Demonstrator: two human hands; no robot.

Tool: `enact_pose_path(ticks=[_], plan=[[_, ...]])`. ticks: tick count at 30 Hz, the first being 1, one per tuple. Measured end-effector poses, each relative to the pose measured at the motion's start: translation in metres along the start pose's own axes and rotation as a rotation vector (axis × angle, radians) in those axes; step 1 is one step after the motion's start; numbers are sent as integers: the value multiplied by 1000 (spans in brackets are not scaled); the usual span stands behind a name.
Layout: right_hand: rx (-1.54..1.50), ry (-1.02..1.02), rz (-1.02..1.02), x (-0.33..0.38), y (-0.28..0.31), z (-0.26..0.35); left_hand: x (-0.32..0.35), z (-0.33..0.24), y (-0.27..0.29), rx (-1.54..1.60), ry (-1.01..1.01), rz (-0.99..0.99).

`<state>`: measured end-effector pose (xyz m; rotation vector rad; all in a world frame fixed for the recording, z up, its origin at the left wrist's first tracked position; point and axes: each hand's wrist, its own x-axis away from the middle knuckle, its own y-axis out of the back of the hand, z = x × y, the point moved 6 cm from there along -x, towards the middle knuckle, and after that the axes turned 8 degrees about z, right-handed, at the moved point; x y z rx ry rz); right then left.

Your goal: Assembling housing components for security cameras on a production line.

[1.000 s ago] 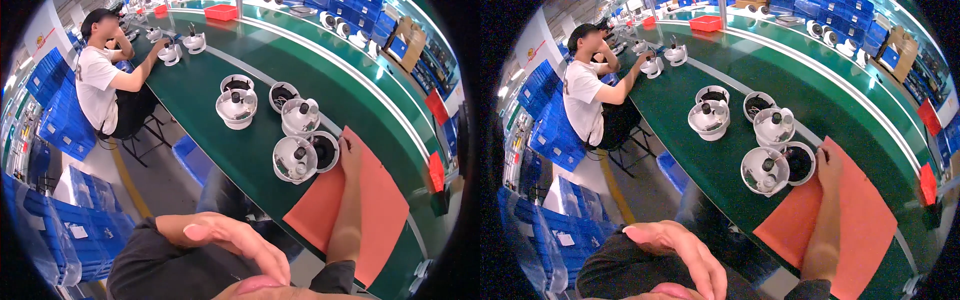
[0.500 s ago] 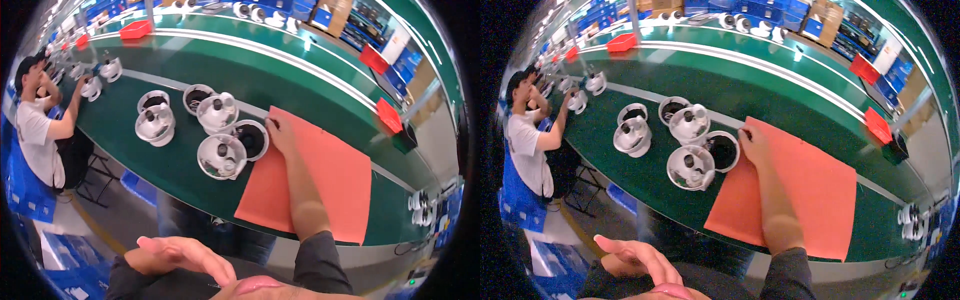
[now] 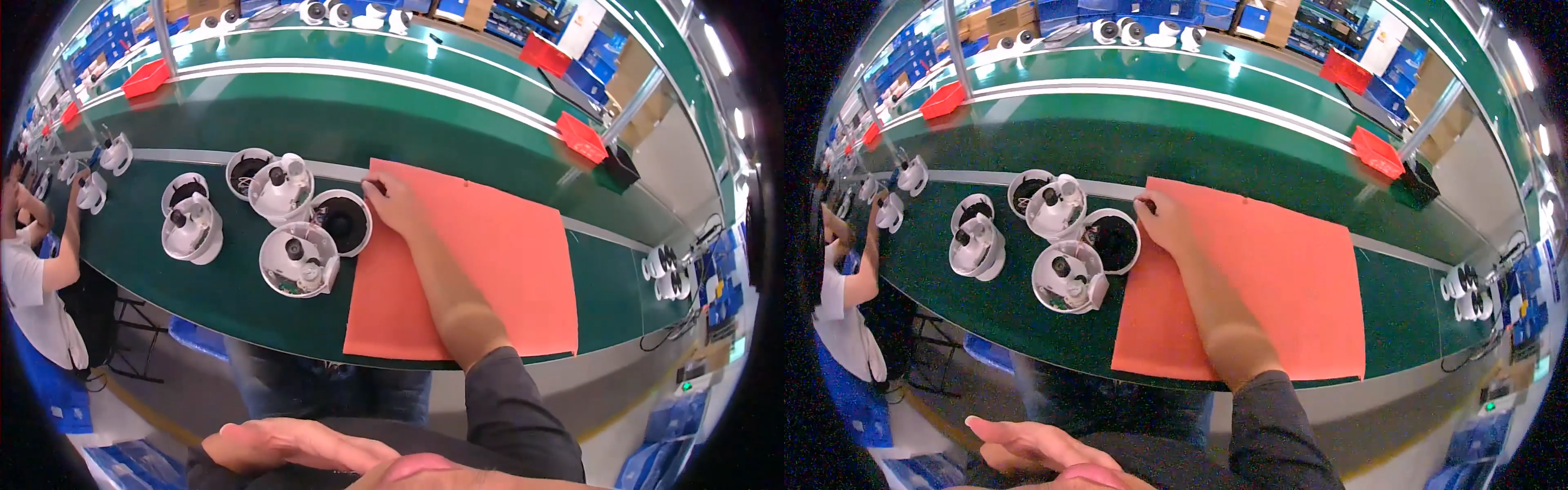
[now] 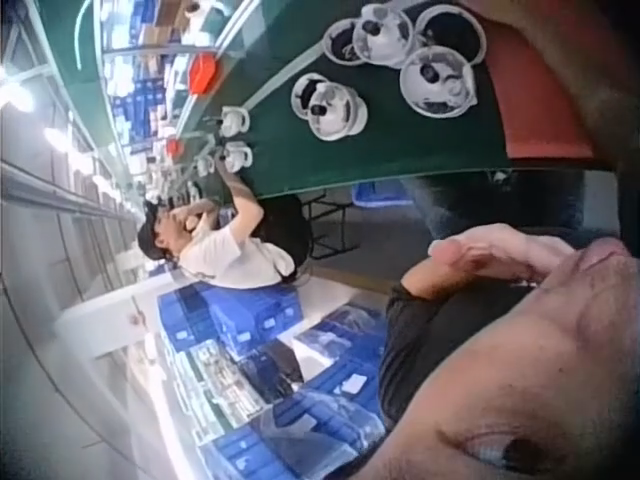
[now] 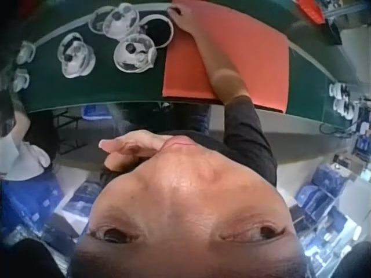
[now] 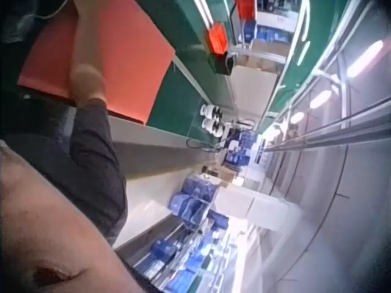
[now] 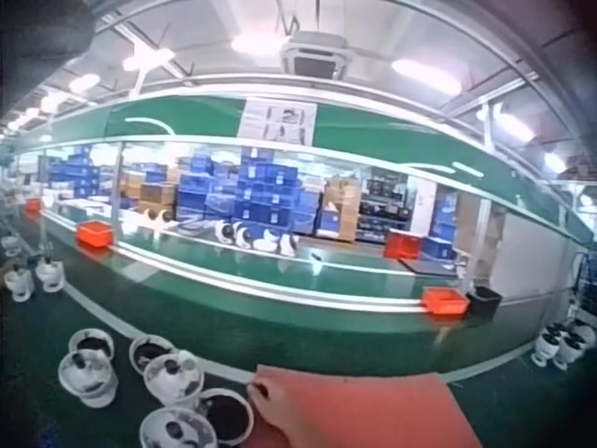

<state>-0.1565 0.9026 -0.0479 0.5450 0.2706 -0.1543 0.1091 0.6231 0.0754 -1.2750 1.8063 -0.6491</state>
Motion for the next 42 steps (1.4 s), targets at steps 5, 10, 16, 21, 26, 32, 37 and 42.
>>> enact_pose_path(ticks=[5, 10, 16, 21, 26, 32, 37, 42], plan=[[-15, 23, -15, -2, 2, -11, -4, 22, 20, -57, -356, 186], [34, 15, -18, -1, 5, -3, 9, 18, 19, 187, -424, 323], [225, 121, 46, -5, -5, -5, 26, -16, 11, -398, -529, 598], [169, 58, 89, -4, 3, -10, 117, -135, 57, -1259, -994, -1115], [93, 96, 44, -7, 5, -21, 227, -159, 127, -1557, -1413, -1935], [49, 49, 45, -9, 1, -19, 238, -151, 172, -1607, -929, -2147], [30, 31, 49, -6, 2, -18, 239, -155, 186, -1632, -853, -1994], [23, 31, 45, -7, 1, -18, 237, -155, 183, -1599, -881, -1963]])
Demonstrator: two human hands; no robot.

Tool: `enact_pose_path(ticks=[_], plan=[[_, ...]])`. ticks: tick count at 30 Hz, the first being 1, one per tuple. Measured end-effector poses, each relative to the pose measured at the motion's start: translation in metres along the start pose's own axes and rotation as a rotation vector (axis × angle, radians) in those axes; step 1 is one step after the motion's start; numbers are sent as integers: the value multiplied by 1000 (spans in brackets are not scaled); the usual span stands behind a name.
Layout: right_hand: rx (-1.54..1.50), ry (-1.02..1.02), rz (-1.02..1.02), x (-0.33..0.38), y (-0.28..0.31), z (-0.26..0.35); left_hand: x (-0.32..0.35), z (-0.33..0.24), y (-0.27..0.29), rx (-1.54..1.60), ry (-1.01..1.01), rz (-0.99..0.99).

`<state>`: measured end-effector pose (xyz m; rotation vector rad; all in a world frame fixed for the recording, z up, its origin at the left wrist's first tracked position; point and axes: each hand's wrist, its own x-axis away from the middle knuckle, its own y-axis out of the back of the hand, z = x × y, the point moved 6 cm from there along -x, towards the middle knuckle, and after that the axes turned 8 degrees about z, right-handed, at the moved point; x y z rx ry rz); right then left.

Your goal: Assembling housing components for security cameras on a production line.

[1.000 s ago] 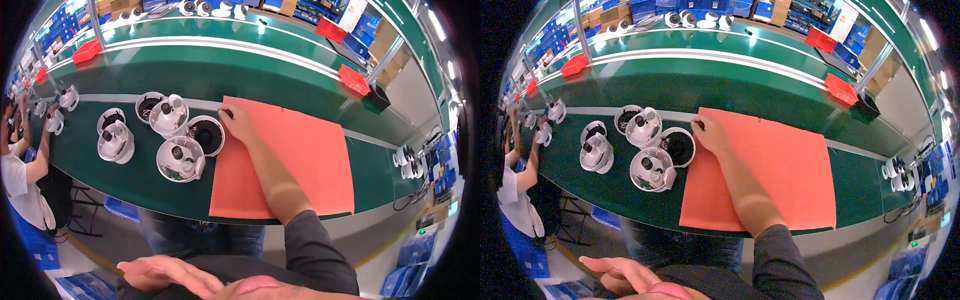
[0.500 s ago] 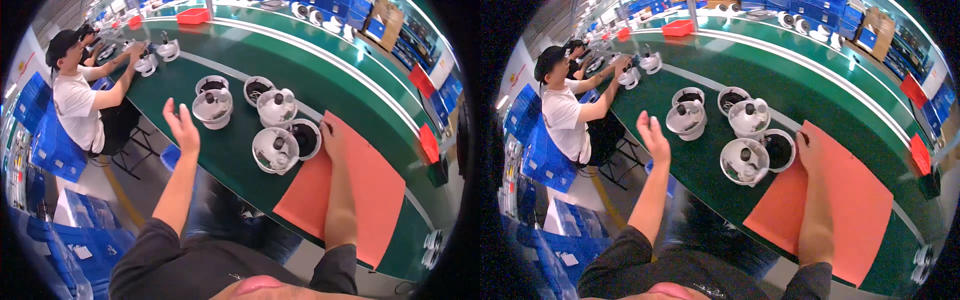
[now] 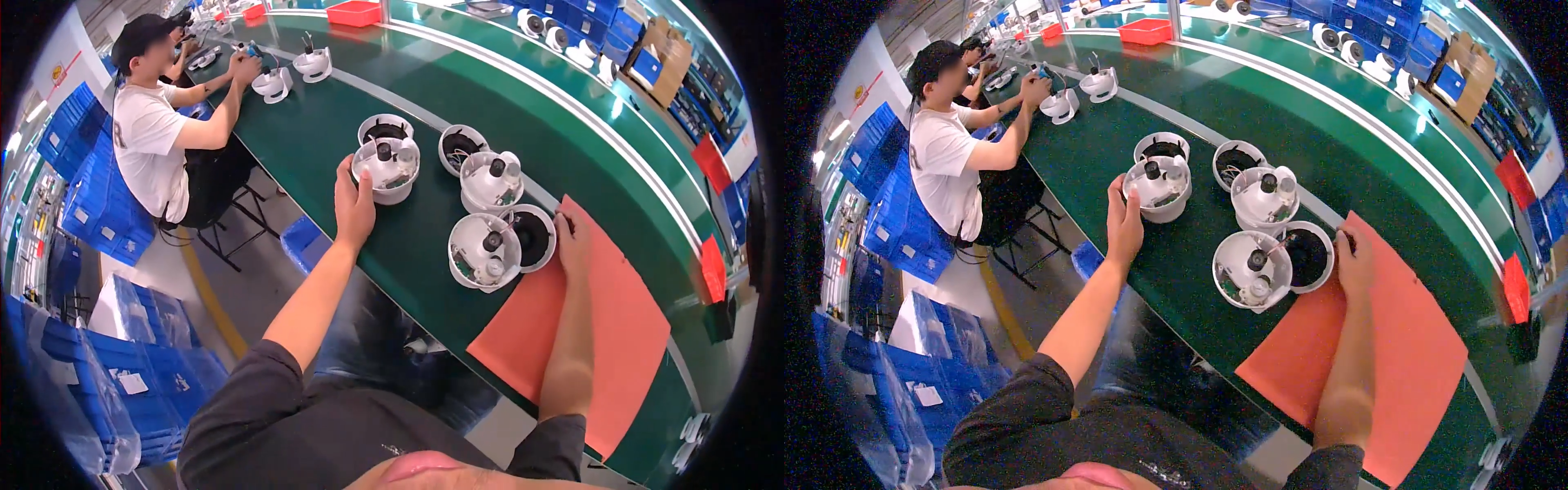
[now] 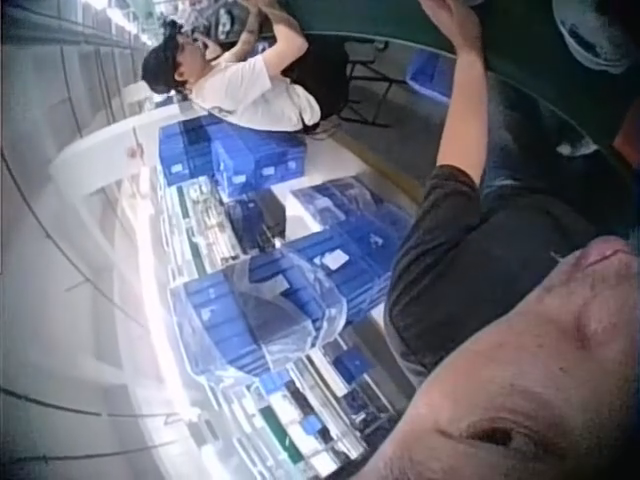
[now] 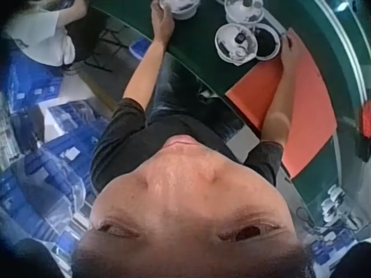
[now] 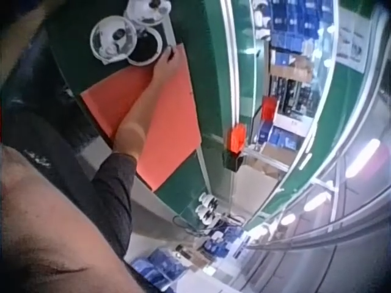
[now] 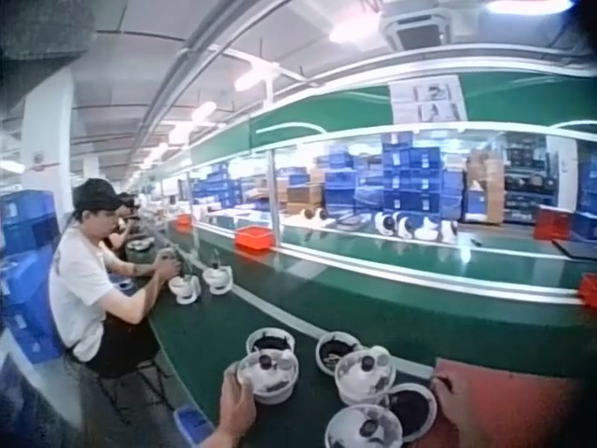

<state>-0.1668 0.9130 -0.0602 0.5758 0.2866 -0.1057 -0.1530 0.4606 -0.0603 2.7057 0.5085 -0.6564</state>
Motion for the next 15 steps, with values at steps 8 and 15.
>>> enact_pose_path(ticks=[8, 15], plan=[[15, 16, -8, 1, 2, 2, 2, -4, -1, 40, 39, 24], [-9, 12, -2, 2, 4, 8, 3, -11, -3, 7, 79, 29]])
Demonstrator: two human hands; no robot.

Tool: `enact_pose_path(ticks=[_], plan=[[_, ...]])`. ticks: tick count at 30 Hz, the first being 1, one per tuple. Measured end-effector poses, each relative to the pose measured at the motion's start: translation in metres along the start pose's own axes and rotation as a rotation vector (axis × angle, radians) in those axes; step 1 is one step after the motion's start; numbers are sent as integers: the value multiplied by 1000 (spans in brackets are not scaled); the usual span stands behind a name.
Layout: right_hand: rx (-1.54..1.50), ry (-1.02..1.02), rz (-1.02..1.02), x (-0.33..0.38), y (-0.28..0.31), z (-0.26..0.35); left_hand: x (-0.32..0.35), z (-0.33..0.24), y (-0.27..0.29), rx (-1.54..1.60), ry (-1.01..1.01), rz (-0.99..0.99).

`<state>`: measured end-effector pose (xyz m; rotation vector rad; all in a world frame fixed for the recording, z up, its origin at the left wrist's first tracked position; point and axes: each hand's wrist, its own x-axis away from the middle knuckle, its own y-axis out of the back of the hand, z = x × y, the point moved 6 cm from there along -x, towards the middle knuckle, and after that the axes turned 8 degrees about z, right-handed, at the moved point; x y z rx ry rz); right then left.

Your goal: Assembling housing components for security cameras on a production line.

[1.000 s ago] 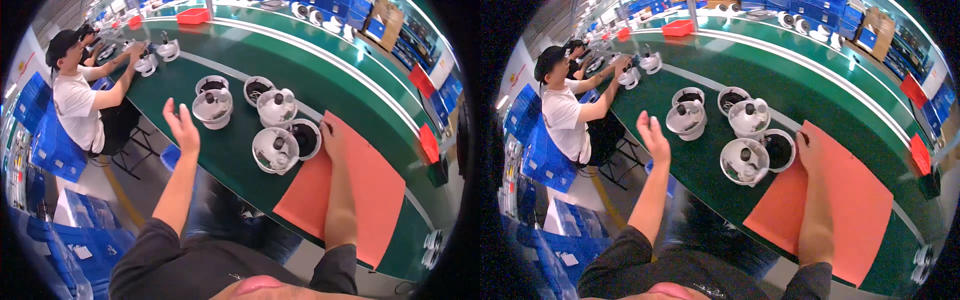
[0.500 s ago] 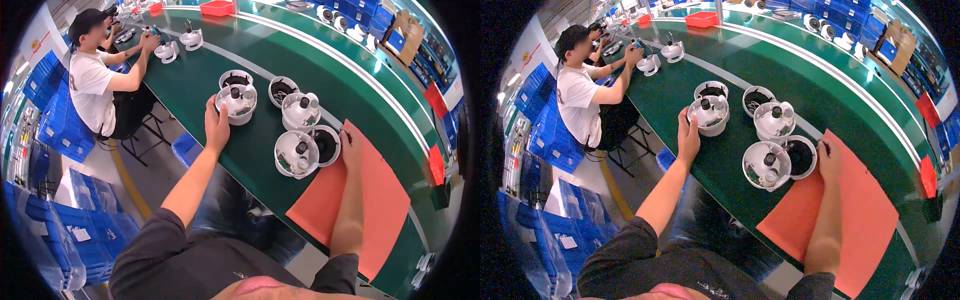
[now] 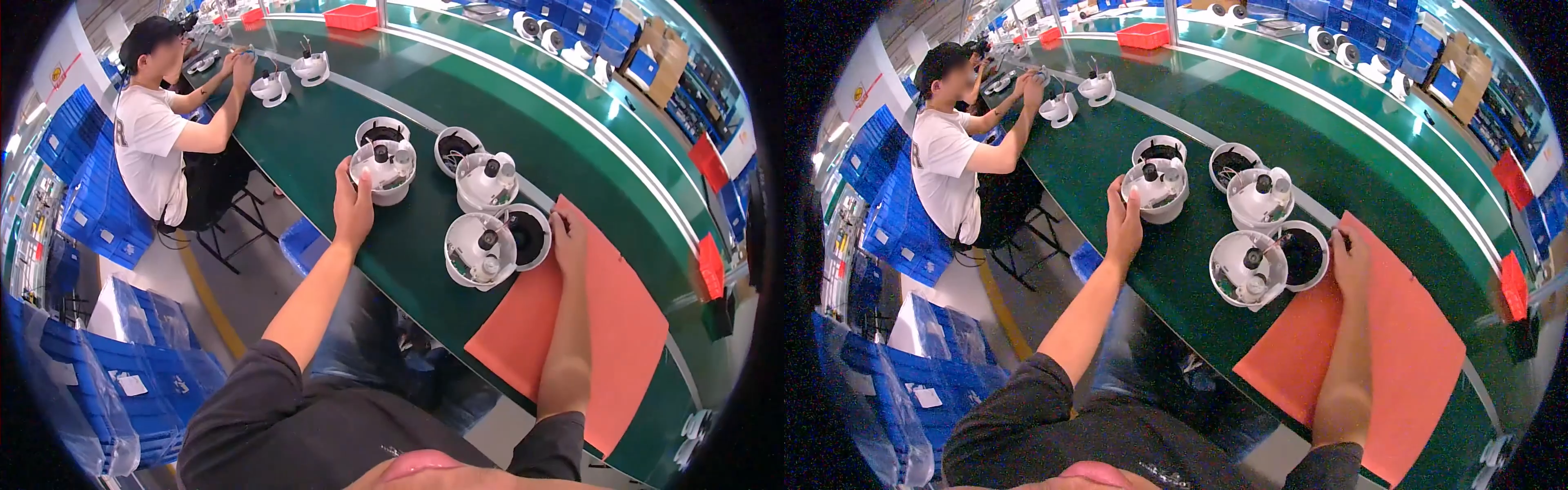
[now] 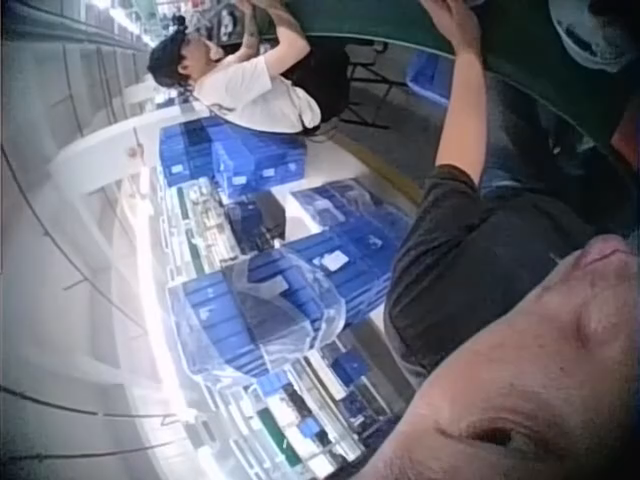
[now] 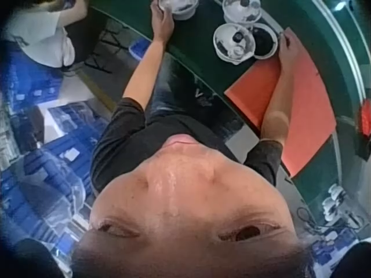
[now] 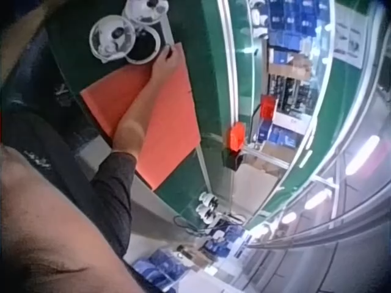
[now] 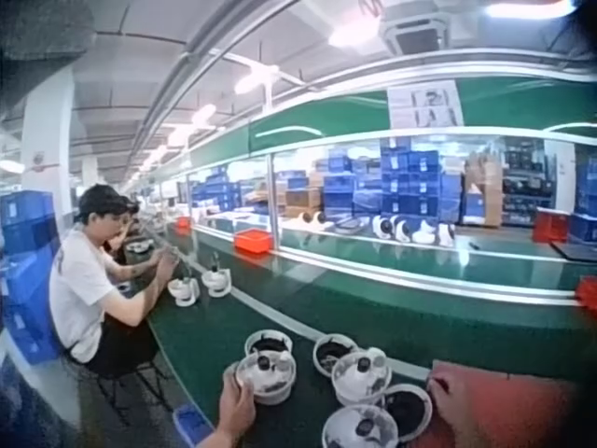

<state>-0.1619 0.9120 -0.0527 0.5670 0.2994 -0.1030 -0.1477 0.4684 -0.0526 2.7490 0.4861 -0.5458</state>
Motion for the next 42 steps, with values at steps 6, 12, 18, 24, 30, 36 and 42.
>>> enact_pose_path(ticks=[6, 12, 18, 24, 30, 36, 42], plan=[[58, -7, -12, -1, -1, -3, 1, 1, 1, 20, 4, 6], [24, -11, 22, -3, -4, -2, 1, -1, 2, 106, 15, 49], [128, 12, -57, 1, 8, -13, -3, -3, -4, -58, -188, -42], [44, -83, -35, 5, 2, 4, -12, 5, -8, -111, -241, 122], [0, -10, -68, -3, -9, 3, -11, 17, 3, -70, -181, 79], [-64, 25, -138, 2, 2, 5, -13, 10, -7, -143, -144, 96], [-66, 2, -93, 1, -3, 6, -12, 14, -3, -241, -218, 67]])
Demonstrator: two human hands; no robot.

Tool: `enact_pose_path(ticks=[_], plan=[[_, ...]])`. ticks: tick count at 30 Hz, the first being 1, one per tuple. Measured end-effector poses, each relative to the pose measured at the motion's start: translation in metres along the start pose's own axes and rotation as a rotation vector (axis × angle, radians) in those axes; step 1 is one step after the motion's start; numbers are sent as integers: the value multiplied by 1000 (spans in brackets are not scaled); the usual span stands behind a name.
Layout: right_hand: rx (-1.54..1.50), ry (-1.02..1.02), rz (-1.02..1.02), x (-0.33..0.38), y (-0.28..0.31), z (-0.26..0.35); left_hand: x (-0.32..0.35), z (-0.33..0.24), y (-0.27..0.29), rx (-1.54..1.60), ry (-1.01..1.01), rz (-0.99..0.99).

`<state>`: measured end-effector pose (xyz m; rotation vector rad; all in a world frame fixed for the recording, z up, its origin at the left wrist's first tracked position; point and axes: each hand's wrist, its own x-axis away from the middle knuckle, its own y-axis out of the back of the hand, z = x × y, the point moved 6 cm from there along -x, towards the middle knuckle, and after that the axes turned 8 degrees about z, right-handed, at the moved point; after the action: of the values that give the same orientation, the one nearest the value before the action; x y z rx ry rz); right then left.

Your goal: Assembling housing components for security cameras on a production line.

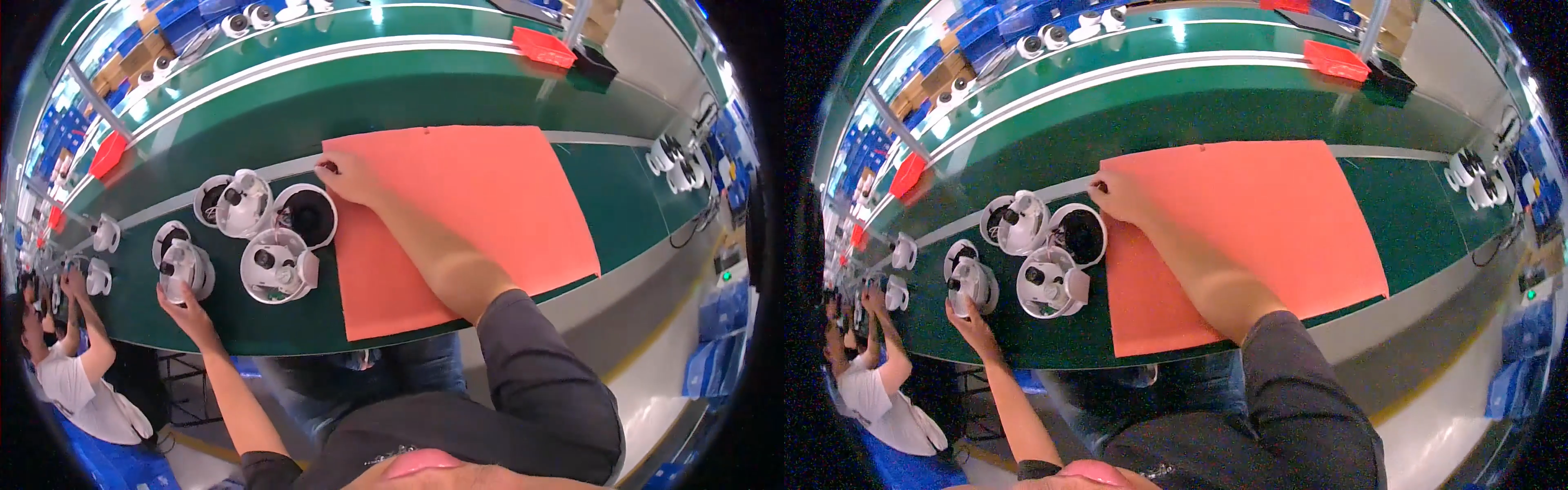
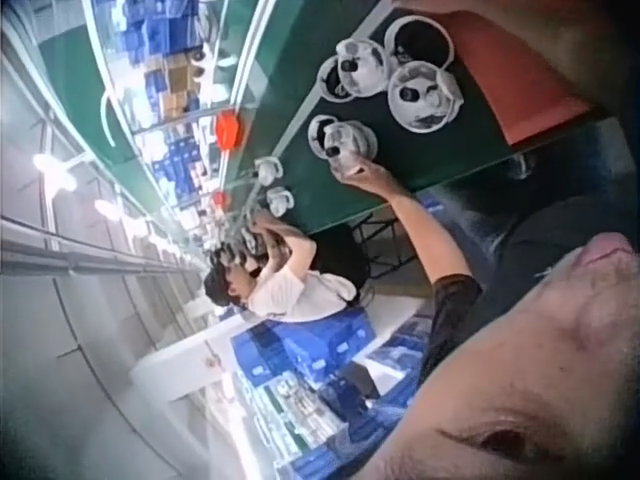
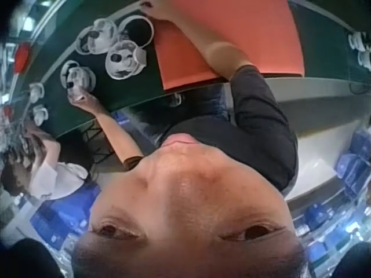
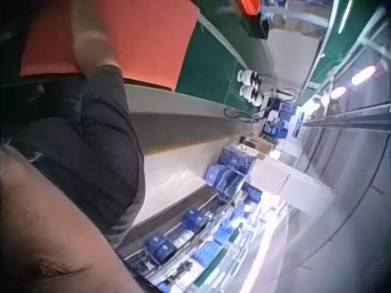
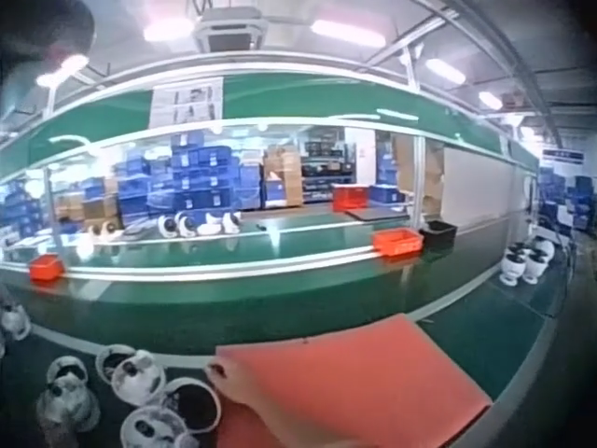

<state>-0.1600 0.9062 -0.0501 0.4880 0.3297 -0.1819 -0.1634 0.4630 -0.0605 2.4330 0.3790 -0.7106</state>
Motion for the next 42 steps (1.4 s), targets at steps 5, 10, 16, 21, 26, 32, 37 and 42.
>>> enact_pose_path(ticks=[5, 10, 16, 21, 26, 32, 37, 42], plan=[[69, -22, 101, -5, -20, -5, 5, -14, 16, 30, 22, 32], [340, 126, 100, -4, 5, -7, 4, -16, -5, 72, 7, 22], [171, -27, 106, -4, 5, -20, 6, -36, 1, 80, 102, -12], [102, -50, 94, -2, 1, -12, 6, -25, 1, 62, 131, 0], [108, -12, 77, -2, 0, 0, 6, -23, 6, 47, 165, -4], [120, -72, 135, -3, -2, -18, 8, -25, 6, 10, 117, -15], [94, -27, 124, -4, 0, -5, 7, -21, 6, 14, 166, -17], [122, -85, 117, -4, 6, -18, 7, -27, 1, 27, 174, 0]])
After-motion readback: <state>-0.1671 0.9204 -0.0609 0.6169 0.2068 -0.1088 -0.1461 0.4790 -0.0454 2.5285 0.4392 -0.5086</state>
